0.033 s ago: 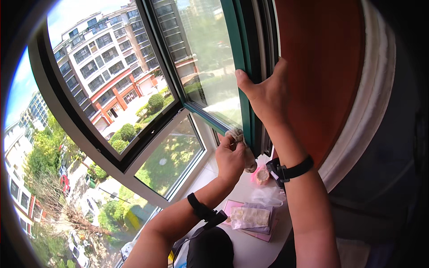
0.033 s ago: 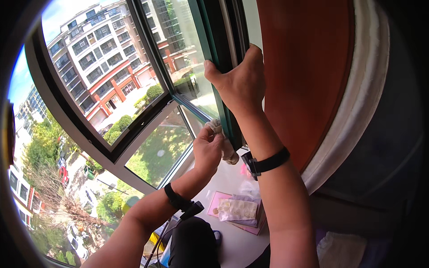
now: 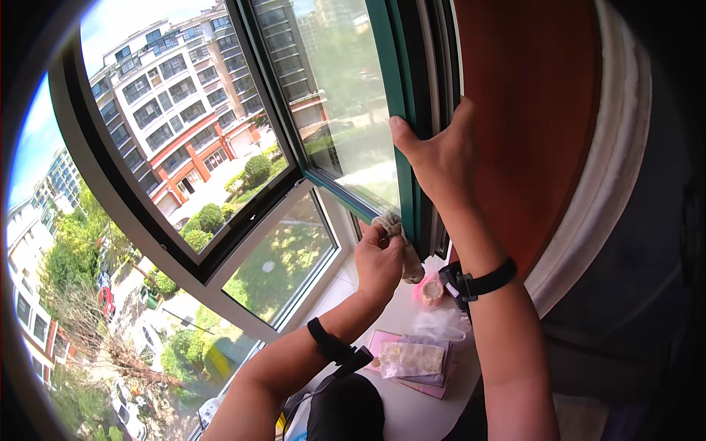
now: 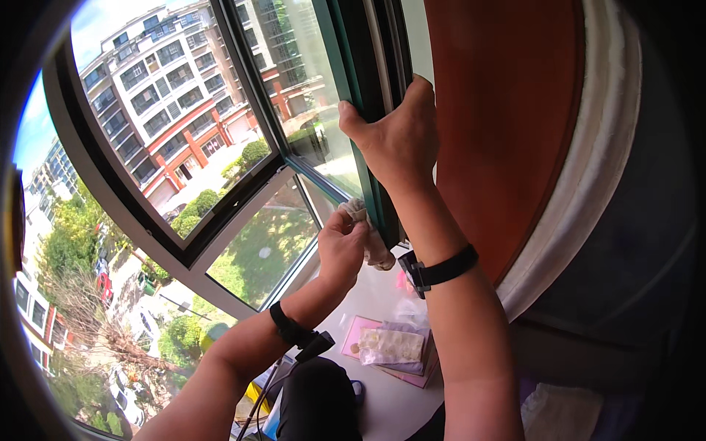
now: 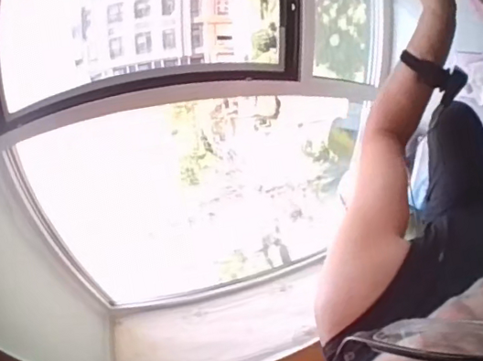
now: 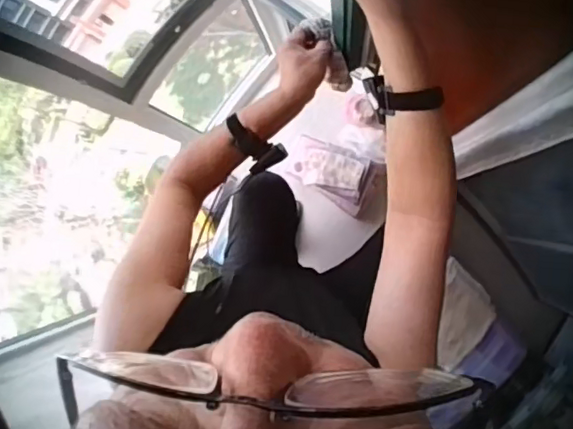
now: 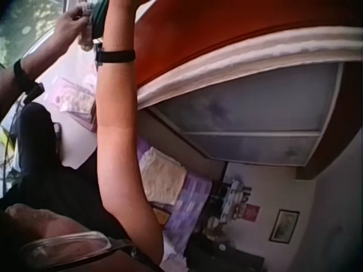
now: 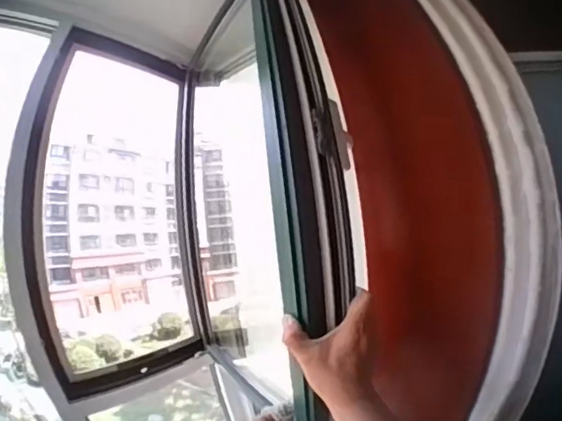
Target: The person cleans a window and its frame using a cloth, wiping the glass and the inner edges of the frame.
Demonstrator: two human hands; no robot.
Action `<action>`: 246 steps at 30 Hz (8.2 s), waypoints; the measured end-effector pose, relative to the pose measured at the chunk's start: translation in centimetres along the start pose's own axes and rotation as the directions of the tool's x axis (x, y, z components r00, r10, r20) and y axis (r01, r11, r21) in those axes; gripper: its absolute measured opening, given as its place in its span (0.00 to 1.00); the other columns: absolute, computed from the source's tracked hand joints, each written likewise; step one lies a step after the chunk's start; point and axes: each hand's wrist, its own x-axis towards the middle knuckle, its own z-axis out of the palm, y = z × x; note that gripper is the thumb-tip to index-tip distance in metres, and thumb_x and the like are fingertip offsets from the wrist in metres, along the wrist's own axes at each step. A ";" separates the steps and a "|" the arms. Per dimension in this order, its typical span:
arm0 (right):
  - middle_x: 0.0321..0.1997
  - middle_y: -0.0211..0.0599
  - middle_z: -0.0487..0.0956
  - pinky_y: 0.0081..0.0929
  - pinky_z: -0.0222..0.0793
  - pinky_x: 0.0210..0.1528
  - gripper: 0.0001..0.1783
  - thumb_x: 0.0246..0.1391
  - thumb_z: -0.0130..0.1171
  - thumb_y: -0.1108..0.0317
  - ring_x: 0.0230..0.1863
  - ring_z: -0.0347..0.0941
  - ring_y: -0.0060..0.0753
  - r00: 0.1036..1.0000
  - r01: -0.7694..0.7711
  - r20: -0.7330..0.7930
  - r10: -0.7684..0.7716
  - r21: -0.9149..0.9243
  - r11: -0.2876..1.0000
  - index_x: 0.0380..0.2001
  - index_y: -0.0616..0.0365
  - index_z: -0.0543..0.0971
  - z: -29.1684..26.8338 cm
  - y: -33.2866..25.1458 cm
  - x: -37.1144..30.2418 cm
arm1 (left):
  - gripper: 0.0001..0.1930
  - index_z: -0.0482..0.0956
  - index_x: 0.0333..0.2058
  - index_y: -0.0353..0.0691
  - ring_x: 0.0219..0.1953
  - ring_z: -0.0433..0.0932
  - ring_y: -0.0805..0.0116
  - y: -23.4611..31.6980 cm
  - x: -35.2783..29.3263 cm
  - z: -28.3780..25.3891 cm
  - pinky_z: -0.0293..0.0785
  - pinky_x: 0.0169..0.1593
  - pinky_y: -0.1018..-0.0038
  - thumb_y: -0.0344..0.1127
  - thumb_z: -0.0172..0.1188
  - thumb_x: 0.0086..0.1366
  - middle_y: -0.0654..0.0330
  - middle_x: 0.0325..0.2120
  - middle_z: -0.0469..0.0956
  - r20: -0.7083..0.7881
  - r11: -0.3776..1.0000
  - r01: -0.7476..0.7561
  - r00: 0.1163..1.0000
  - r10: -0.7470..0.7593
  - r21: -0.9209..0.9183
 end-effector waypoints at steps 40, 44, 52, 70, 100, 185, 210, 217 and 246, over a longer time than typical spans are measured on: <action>0.48 0.42 0.80 0.28 0.75 0.53 0.39 0.54 0.73 0.49 0.46 0.78 0.28 0.991 -0.016 0.131 -0.016 0.234 0.972 0.57 0.68 0.70 -1.0 0.6 0.0 | 0.07 0.70 0.40 0.39 0.42 0.79 0.34 -8.7 28.8 -14.2 0.73 0.43 0.47 0.28 0.56 0.63 0.41 0.36 0.80 -0.008 0.481 -0.289 0.850 0.526 0.828; 0.46 0.41 0.81 0.26 0.75 0.50 0.40 0.53 0.73 0.45 0.44 0.78 0.25 0.993 0.033 0.107 -0.045 0.107 0.994 0.55 0.68 0.71 -1.2 0.2 0.1 | 0.08 0.72 0.42 0.39 0.46 0.79 0.37 -8.3 29.9 -13.6 0.74 0.48 0.49 0.25 0.52 0.63 0.41 0.39 0.80 -0.029 0.439 -0.215 0.874 0.486 0.873; 0.47 0.52 0.77 0.38 0.76 0.51 0.47 0.48 0.73 0.40 0.47 0.78 0.39 0.999 0.008 0.033 -0.008 -0.001 1.000 0.55 0.68 0.66 -1.1 -1.2 0.2 | 0.07 0.74 0.36 0.39 0.36 0.81 0.35 -6.3 24.1 -11.4 0.77 0.41 0.48 0.30 0.60 0.59 0.42 0.29 0.82 0.040 0.461 -0.300 0.869 0.494 0.835; 0.45 0.54 0.75 0.45 0.77 0.45 0.45 0.42 0.75 0.45 0.43 0.78 0.51 0.999 0.051 -0.003 -0.051 0.006 0.999 0.49 0.72 0.69 -0.8 -0.1 0.7 | 0.06 0.77 0.33 0.38 0.33 0.85 0.50 2.2 0.6 -2.9 0.80 0.36 0.64 0.30 0.65 0.61 0.51 0.29 0.83 0.395 0.813 -0.403 0.888 0.236 0.420; 0.54 0.52 0.76 0.35 0.77 0.56 0.47 0.52 0.74 0.47 0.52 0.79 0.43 0.989 -0.035 0.150 0.022 0.088 0.996 0.63 0.67 0.64 -1.2 0.6 -0.2 | 0.13 0.77 0.42 0.28 0.30 0.85 0.57 -9.7 -0.3 -22.4 0.85 0.36 0.64 0.26 0.52 0.58 0.50 0.30 0.82 -0.047 0.774 0.592 0.800 -0.598 0.222; 0.45 0.42 0.84 0.28 0.77 0.46 0.25 0.57 0.66 0.68 0.41 0.80 0.28 -0.374 -0.609 0.638 0.673 -0.716 0.341 0.56 0.67 0.77 10.1 -9.0 -18.5 | 0.13 0.80 0.40 0.36 0.45 0.82 0.46 7.2 10.3 -37.3 0.80 0.50 0.56 0.39 0.64 0.64 0.47 0.40 0.80 -0.257 -0.009 0.280 0.868 -0.425 0.960; 0.53 0.45 0.78 0.38 0.74 0.57 0.25 0.57 0.64 0.68 0.54 0.77 0.47 0.186 -0.241 0.878 0.441 -0.394 0.887 0.58 0.60 0.78 30.9 -2.8 -14.0 | 0.30 0.86 0.37 0.32 0.42 0.86 0.50 21.1 8.7 -41.3 0.81 0.48 0.64 0.60 0.73 0.60 0.48 0.39 0.88 -0.837 0.331 0.835 0.514 -0.188 0.439; 0.49 0.35 0.74 0.38 0.76 0.51 0.22 0.53 0.64 0.72 0.50 0.75 0.45 0.334 0.359 0.937 -0.105 -0.024 0.933 0.53 0.46 0.79 38.1 -0.9 -13.0 | 0.19 0.79 0.46 0.34 0.41 0.86 0.59 18.9 7.4 -42.6 0.81 0.48 0.68 0.39 0.73 0.63 0.50 0.39 0.85 -0.788 0.534 0.669 0.615 -0.007 0.517; 0.52 0.47 0.80 0.45 0.78 0.52 0.11 0.60 0.62 0.66 0.50 0.81 0.53 0.162 0.304 0.890 0.426 -0.456 0.836 0.44 0.58 0.80 47.9 4.5 -16.1 | 0.14 0.80 0.47 0.32 0.42 0.81 0.70 18.0 6.4 -43.4 0.77 0.50 0.73 0.32 0.69 0.67 0.55 0.41 0.83 -0.832 0.604 0.754 0.491 -0.257 0.258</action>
